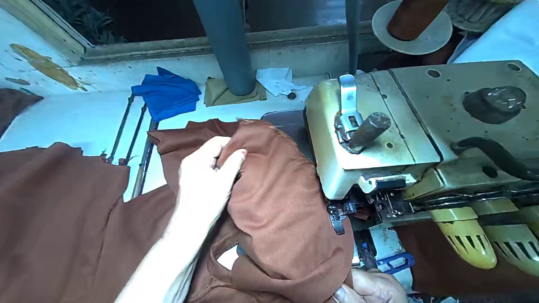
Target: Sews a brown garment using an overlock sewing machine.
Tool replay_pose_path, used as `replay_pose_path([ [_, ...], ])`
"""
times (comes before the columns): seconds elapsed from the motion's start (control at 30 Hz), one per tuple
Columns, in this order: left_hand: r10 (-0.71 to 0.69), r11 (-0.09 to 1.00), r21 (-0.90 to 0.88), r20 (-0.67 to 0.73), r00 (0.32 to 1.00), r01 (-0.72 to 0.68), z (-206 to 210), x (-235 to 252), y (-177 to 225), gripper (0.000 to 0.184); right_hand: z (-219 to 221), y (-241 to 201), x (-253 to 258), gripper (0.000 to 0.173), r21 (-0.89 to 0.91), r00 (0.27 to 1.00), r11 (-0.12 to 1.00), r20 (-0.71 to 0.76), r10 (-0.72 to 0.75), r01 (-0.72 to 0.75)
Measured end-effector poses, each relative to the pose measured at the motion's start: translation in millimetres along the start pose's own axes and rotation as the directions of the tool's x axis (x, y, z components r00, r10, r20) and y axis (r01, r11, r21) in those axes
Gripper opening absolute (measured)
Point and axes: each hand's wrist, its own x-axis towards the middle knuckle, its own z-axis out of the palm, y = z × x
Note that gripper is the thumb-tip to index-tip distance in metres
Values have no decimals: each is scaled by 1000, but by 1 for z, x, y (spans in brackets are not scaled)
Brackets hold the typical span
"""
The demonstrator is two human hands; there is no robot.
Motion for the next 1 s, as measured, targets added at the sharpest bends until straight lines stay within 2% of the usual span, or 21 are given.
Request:
replay_pose_path([
  [0.07, -157, 980, -124, 14, 988, 157, -13, -10, 23, 9, -1, 0, 0, 20, -16, 1000, 1000, 3, 0, 0],
  [0.13, -173, 956, -240, 8, 985, 170, -20, -17, 25, 11, -2, 0, 1, 21, -32, 1000, 999, 10, 3, -2],
  [0.2, -48, 962, -270, 4, 999, 48, -26, -25, 15, 14, -3, -2, 1, 20, -49, 1000, 999, 17, 4, -3],
  [0.27, 167, 949, -267, -32, 985, -169, -29, -33, -14, 16, -3, -2, 1, 19, -58, 1000, 998, 18, -1, 2],
  [0.3, 194, 950, -248, -1, 981, -188, -34, -33, -17, 17, -3, -2, 1, 20, -61, 1000, 998, 15, -6, 7],
  [0.37, 273, 925, -258, -56, 960, -278, -32, -31, -23, 18, -3, -2, 1, 20, -63, 1000, 998, 17, -13, 14],
  [0.47, 279, 926, -245, -70, 958, -288, -38, -22, 4, 18, -3, -2, 1, 21, -67, 1000, 998, 9, -4, 4],
  [0.67, 328, 917, -223, -47, 943, -330, -45, -19, 10, 16, -4, -3, 1, 22, -89, 1000, 996, 20, -16, 17],
  [0.73, 282, 939, -193, -39, 959, -284, -48, -23, 11, 11, -3, -3, 1, 23, -104, 1000, 994, 18, -11, 13],
  [0.77, 229, 960, -161, -19, 973, -229, -51, -27, 13, 14, -3, -2, 0, 24, -112, 1000, 994, 18, -11, 13],
  [0.83, 83, 996, -28, 83, 993, -81, -64, -41, 11, 42, -3, 0, 0, 24, -104, 1000, 994, 15, -15, 16],
  [0.87, 4, 999, 49, 177, 984, -13, -74, -52, 8, 55, -2, 0, -1, 24, -87, 1000, 996, 13, -14, 15],
  [0.9, -82, 990, 131, 304, 949, 44, -85, -65, 6, 65, -2, 0, -1, 23, -70, 1000, 998, 7, -7, 7],
  [0.93, -177, 974, 207, 455, 873, 90, -94, -77, 6, 71, 0, -1, -1, 22, -62, 1000, 998, -5, 6, -6],
  [1.0, -331, 926, 361, 631, 702, 112, -95, -107, 5, 60, 3, -2, -1, 19, -57, 999, 998, -29, 24, -26],
])
